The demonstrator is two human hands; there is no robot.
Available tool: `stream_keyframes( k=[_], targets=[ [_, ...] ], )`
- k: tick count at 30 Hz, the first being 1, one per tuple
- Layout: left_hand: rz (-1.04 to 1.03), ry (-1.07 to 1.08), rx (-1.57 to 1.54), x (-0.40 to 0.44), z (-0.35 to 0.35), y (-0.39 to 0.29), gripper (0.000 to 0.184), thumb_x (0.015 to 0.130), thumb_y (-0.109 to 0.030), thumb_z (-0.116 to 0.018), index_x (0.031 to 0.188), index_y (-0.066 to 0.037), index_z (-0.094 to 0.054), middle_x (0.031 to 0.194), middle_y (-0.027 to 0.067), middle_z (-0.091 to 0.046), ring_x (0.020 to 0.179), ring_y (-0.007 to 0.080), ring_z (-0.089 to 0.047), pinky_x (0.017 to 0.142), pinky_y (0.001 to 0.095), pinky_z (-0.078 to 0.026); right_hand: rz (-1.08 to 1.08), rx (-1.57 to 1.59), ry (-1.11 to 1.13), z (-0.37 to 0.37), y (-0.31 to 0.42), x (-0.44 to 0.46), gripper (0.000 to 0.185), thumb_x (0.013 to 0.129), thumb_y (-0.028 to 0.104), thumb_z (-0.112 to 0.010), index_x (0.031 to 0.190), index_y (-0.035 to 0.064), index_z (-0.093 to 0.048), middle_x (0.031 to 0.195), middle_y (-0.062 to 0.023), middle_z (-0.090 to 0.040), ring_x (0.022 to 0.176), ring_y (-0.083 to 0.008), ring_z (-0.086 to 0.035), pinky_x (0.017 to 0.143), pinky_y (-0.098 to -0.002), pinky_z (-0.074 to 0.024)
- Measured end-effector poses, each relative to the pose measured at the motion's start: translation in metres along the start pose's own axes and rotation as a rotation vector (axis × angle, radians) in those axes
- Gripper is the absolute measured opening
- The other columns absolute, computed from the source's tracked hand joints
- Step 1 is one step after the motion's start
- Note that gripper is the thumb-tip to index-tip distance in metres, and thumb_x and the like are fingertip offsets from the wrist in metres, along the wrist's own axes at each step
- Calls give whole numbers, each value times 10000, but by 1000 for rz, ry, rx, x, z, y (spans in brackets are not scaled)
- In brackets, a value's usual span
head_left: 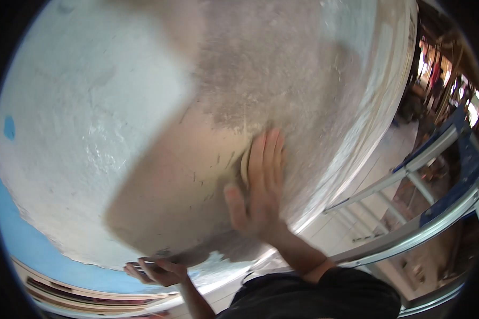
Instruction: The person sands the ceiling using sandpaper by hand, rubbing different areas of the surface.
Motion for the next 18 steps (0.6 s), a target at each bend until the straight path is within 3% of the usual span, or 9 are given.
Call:
stream_keyframes(
  k=[2, 4, 5, 8, 11, 14, 18],
  targets=[
    [-3, 12, 32, -2, 0, 2, 441, 973, -335, -430, 1261, -8, -502, 1373, 221, -376, 1303, 417, -338, 1053, 575, -291, -12, 36, 45, -13, -3, -30, 724, 939, 380, -362, 1398, -145, -169, 1457, -360, -128, 1373, -495, -73, 1093, -568, -51],
    [-30, 22, -7, 2, -1, -2, 387, 958, -217, -435, 1265, 15, -479, 1391, 250, -341, 1312, 429, -310, 1060, 615, -235, 26, -1, 32, -9, 0, -16, 710, 949, 354, -350, 1395, -158, -142, 1457, -366, -108, 1374, -495, -53, 1094, -566, -40],
    [-8, -2, 20, 4, 0, -3, 418, 978, -300, -420, 1252, 4, -504, 1364, 224, -379, 1295, 404, -355, 1046, 593, -297, 29, -16, 25, -5, 1, -8, 704, 954, 341, -344, 1393, -164, -129, 1456, -370, -97, 1375, -495, -43, 1095, -565, -35],
    [-33, 2, 11, 5, -1, -4, 388, 977, -257, -420, 1246, 9, -505, 1360, 224, -380, 1294, 399, -359, 1051, 600, -289, 35, 51, -101, 11, -5, 31, 671, 937, 315, -405, 1382, -151, -212, 1427, -395, -153, 1350, -538, -92, 1083, -585, -60],
    [-46, 21, 8, 3, 0, -1, 373, 972, -220, -428, 1257, 11, -490, 1363, 219, -376, 1298, 396, -352, 1054, 610, -277, -46, 13, 7, 2, 1, 18, 657, 971, 274, -324, 1400, -161, -82, 1454, -385, -36, 1370, -507, 2, 1098, -558, -19],
    [-33, 18, 2, 1, -1, 0, 371, 968, -204, -428, 1265, 12, -480, 1375, 217, -359, 1305, 395, -341, 1055, 616, -269, -68, 37, 73, -18, 2, -29, 672, 974, 300, -315, 1410, -144, -59, 1464, -370, 2, 1375, -493, 28, 1100, -550, -15],
    [-41, 32, -8, 2, -1, 0, 379, 964, -204, -428, 1265, 20, -479, 1380, 220, -353, 1307, 397, -337, 1050, 622, -272, -15, -41, 25, -9, 8, 2, 680, 977, 314, -304, 1408, -146, -48, 1465, -369, 14, 1376, -486, 57, 1101, -544, -5]
  ],
)
Point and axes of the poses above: each hand's wrist, its own x-axis towards the middle knuckle, its own z-axis out of the back of the hand, y = z × x, the point moved 7 cm from there along x, towards the middle knuckle
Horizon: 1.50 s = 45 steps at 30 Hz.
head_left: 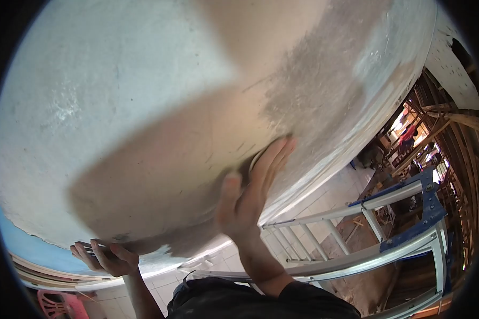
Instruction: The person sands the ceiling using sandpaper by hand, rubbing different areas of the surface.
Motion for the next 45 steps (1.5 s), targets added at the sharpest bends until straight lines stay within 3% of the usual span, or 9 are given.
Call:
stream_keyframes(
  k=[3, 9, 15, 19, 22, 28, 36, 42, 45],
  targets=[
    [4, 0, -7, -2, -1, 0, 379, 961, -204, -429, 1260, 23, -485, 1376, 224, -361, 1308, 397, -337, 1048, 623, -275, 18, 103, -106, 15, -3, 28, 697, 951, 305, -373, 1385, -176, -117, 1426, -423, -55, 1354, -542, -15, 1073, -601, -28],
    [1, -2, 13, -3, -1, 3, 376, 949, -204, -433, 1244, 22, -495, 1362, 237, -369, 1301, 415, -335, 1043, 641, -265, 51, -2, -28, -7, -4, -14, 680, 952, 285, -372, 1391, -168, -117, 1440, -402, -71, 1363, -525, -20, 1087, -573, -30],
    [7, 28, 4, -5, -1, 3, 376, 942, -204, -434, 1239, 19, -491, 1362, 244, -357, 1300, 435, -324, 1041, 656, -249, 77, 15, -93, 21, 0, 47, 654, 972, 284, -323, 1408, -145, -93, 1464, -370, -35, 1381, -479, 6, 1111, -524, -29],
    [7, 29, 9, -5, -1, 4, 376, 943, -210, -437, 1234, 22, -492, 1361, 243, -357, 1299, 435, -326, 1039, 653, -249, 57, -43, 2, 0, 4, -1, 679, 958, 298, -349, 1410, -142, -94, 1474, -352, -44, 1391, -457, -9, 1119, -502, -45],
    [6, 20, 2, -2, 0, 3, 378, 948, -218, -443, 1239, 17, -496, 1368, 234, -361, 1302, 417, -331, 1045, 642, -255, 170, -30, -114, 10, -6, 26, 733, 927, 337, -418, 1400, -149, -140, 1441, -398, -79, 1370, -510, -26, 1087, -578, -27],
    [4, 27, 8, -3, 1, 4, 384, 954, -226, -447, 1249, 15, -493, 1377, 218, -363, 1306, 422, -325, 1050, 628, -263, 119, 51, -85, 9, -2, 15, 752, 913, 362, -424, 1391, -157, -166, 1436, -404, -93, 1363, -524, -45, 1083, -587, -21],
    [9, 20, 4, -3, 1, 2, 380, 945, -197, -449, 1258, 13, -491, 1382, 214, -362, 1310, 409, -327, 1051, 624, -263, 166, 48, -118, 24, 0, 49, 744, 914, 355, -407, 1384, -170, -168, 1431, -407, -108, 1362, -523, -61, 1082, -587, -20],
    [-3, 11, 0, 0, 1, 0, 363, 946, -195, -454, 1240, 12, -505, 1367, 219, -378, 1300, 403, -347, 1058, 619, -261, 143, 9, -57, -2, 0, -4, 729, 925, 347, -389, 1399, -150, -145, 1444, -391, -95, 1367, -516, -41, 1081, -587, -10],
    [1, 3, -7, 1, 1, 0, 365, 950, -205, -453, 1236, 13, -509, 1364, 220, -382, 1299, 404, -347, 1057, 623, -260, 156, -29, -87, 20, 0, 45, 678, 968, 332, -324, 1425, -114, -94, 1477, -342, -67, 1386, -469, -12, 1105, -542, -43]
  ],
)
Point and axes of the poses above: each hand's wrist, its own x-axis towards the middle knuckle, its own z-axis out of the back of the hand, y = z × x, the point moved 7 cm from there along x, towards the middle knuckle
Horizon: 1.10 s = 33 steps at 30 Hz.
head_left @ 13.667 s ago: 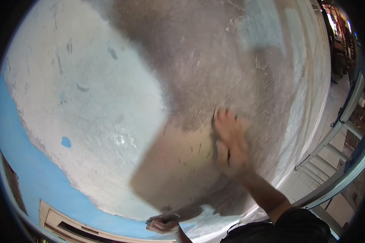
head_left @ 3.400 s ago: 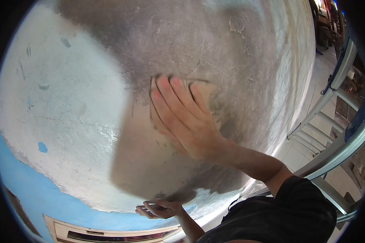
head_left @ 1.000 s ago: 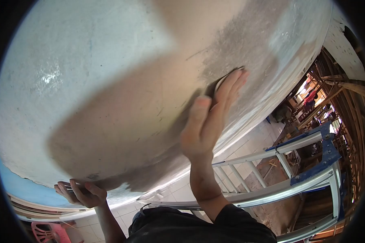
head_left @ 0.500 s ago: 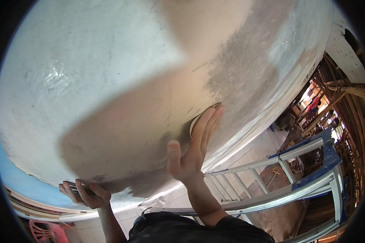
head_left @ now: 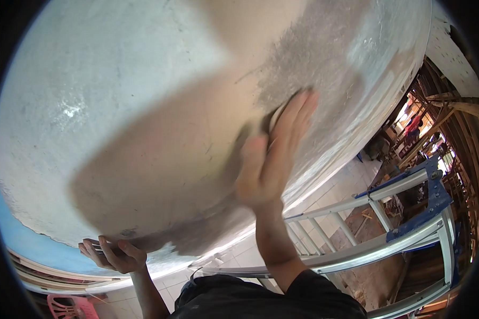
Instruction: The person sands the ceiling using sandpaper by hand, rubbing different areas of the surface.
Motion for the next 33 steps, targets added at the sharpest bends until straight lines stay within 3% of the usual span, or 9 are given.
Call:
stream_keyframes(
  k=[7, 13, 18, 21, 24, 29, 30, 33],
  targets=[
    [8, 25, 19, -4, -1, 6, 374, 933, -203, -444, 1239, 9, -488, 1364, 249, -356, 1308, 449, -301, 1037, 664, -242, -47, 32, 73, -18, 13, -44, 683, 966, 328, -329, 1421, -121, -89, 1481, -339, -44, 1390, -458, -2, 1114, -519, -31],
    [17, 7, -13, 0, 0, -1, 380, 945, -215, -451, 1243, 15, -503, 1376, 219, -363, 1309, 421, -319, 1050, 634, -260, -57, 38, 15, 6, 0, 13, 689, 966, 342, -319, 1418, -126, -92, 1482, -336, -43, 1391, -455, -5, 1118, -509, -32],
    [13, 19, 14, -5, -2, 5, 386, 934, -213, -444, 1242, 16, -484, 1374, 252, -345, 1314, 452, -290, 1046, 656, -235, -97, 60, 92, -17, 17, -53, 750, 921, 362, -410, 1384, -171, -157, 1430, -410, -100, 1356, -534, -64, 1081, -586, -31],
    [13, 14, -2, -3, -2, 3, 389, 940, -223, -446, 1245, 15, -488, 1375, 250, -348, 1310, 444, -303, 1047, 647, -243, 12, -31, 27, -10, 9, -18, 685, 970, 347, -298, 1410, -140, -100, 1477, -343, -55, 1388, -464, -12, 1107, -535, -17],
    [10, 15, -4, -1, 0, -1, 390, 954, -233, -448, 1246, 21, -498, 1375, 230, -362, 1301, 427, -330, 1049, 628, -266, -59, 30, -12, 5, 2, 18, 634, 984, 313, -265, 1414, -130, -118, 1479, -338, -70, 1386, -468, -23, 1106, -535, -16],
    [7, 4, 23, -1, 0, 0, 395, 963, -256, -433, 1254, 5, -495, 1368, 225, -376, 1301, 427, -332, 1048, 624, -265, -89, 46, 13, -20, 7, -49, 593, 993, 297, -248, 1422, -103, -163, 1484, -320, -106, 1386, -466, -57, 1107, -532, -10],
    [4, 5, -6, -4, 0, 3, 391, 929, -221, -460, 1246, 4, -499, 1366, 265, -364, 1292, 443, -337, 1048, 644, -228, -99, 37, 22, -24, 7, -55, 592, 992, 300, -250, 1423, -98, -172, 1483, -319, -113, 1386, -465, -64, 1107, -531, -10],
    [10, 9, 5, -2, 0, 1, 397, 931, -229, -465, 1252, 3, -499, 1371, 266, -359, 1299, 437, -329, 1052, 636, -222, 21, -17, -8, -7, 12, 2, 581, 986, 283, -273, 1412, -105, -209, 1474, -331, -132, 1388, -460, -78, 1105, -536, -25]
  ],
)
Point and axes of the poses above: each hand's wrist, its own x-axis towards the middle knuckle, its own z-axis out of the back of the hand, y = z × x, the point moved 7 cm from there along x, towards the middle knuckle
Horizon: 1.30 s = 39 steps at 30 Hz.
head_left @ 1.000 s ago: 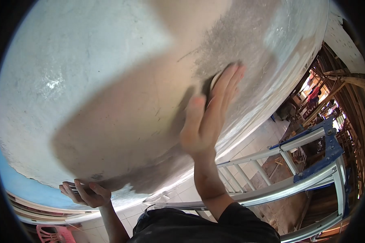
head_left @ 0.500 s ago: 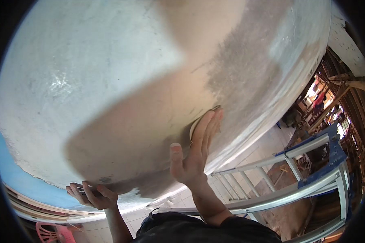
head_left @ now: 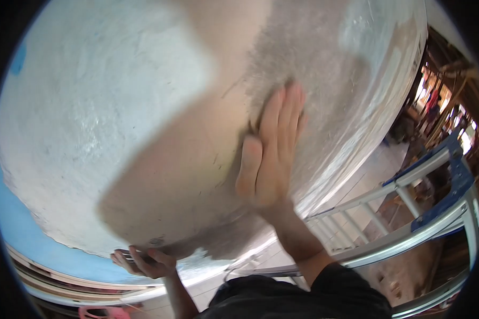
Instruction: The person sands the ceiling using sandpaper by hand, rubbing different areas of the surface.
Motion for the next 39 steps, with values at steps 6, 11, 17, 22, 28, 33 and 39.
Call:
stream_keyframes(
  k=[6, 11, 17, 22, 28, 33, 39],
  targets=[
    [30, -21, -39, -5, -1, 4, 411, 954, -280, -447, 1262, -13, -499, 1392, 203, -358, 1332, 403, -284, 1068, 610, -230, -40, -20, -40, 0, 9, -34, 535, 884, 234, -524, 1332, -39, -422, 1441, -219, -332, 1350, -331, -301, 1086, -502, -197],
    [86, 12, -91, 1, -4, -9, 438, 965, -311, -402, 1269, -3, -467, 1419, 223, -276, 1342, 391, -257, 1048, 589, -293, 65, 34, -90, 11, 16, 2, 514, 905, 226, -477, 1335, -49, -417, 1427, -243, -342, 1350, -391, -279, 1090, -523, -189],
    [89, 39, -279, 30, 1, -14, 487, 952, -354, -412, 1313, -27, -430, 1447, 221, -232, 1368, 395, -204, 1051, 559, -310, -37, 104, -88, 1, 13, -60, 533, 850, 206, -580, 1322, -6, -451, 1419, -180, -383, 1325, -314, -345, 1072, -485, -249],
    [86, 103, -97, 35, -6, -27, 538, 940, -438, -414, 1326, -64, -426, 1444, 210, -259, 1346, 377, -260, 1056, 551, -302, -35, 66, -172, 11, 10, -26, 475, 876, 267, -560, 1295, 53, -494, 1406, -94, -423, 1309, -238, -374, 1069, -436, -284],
    [-40, 155, -250, 63, -8, -48, 583, 916, -471, -462, 1349, -85, -406, 1422, 210, -316, 1326, 396, -298, 1048, 587, -282, 107, 198, -300, 13, 12, -23, 404, 833, 213, -625, 1207, 70, -575, 1340, -81, -499, 1287, -214, -418, 1084, -413, -301],
    [-760, 451, -435, 128, -8, -142, 676, 819, -379, -660, 1366, -96, -383, 1411, 212, -365, 1358, 387, -269, 1074, 618, -212, 211, 429, -241, 14, 2, -42, 318, 777, 144, -675, 1091, 94, -651, 1258, -65, -571, 1258, -191, -456, 1121, -392, -294],
    [-1259, 770, -291, 143, -56, -203, 565, 832, -300, -647, 1328, -100, -463, 1376, 85, -468, 1329, 225, -372, 1121, 552, -163, 181, 508, -203, 10, -16, -84, 328, 759, 107, -679, 1084, 79, -648, 1270, -62, -561, 1253, -207, -464, 1099, -407, -339]
  ],
)
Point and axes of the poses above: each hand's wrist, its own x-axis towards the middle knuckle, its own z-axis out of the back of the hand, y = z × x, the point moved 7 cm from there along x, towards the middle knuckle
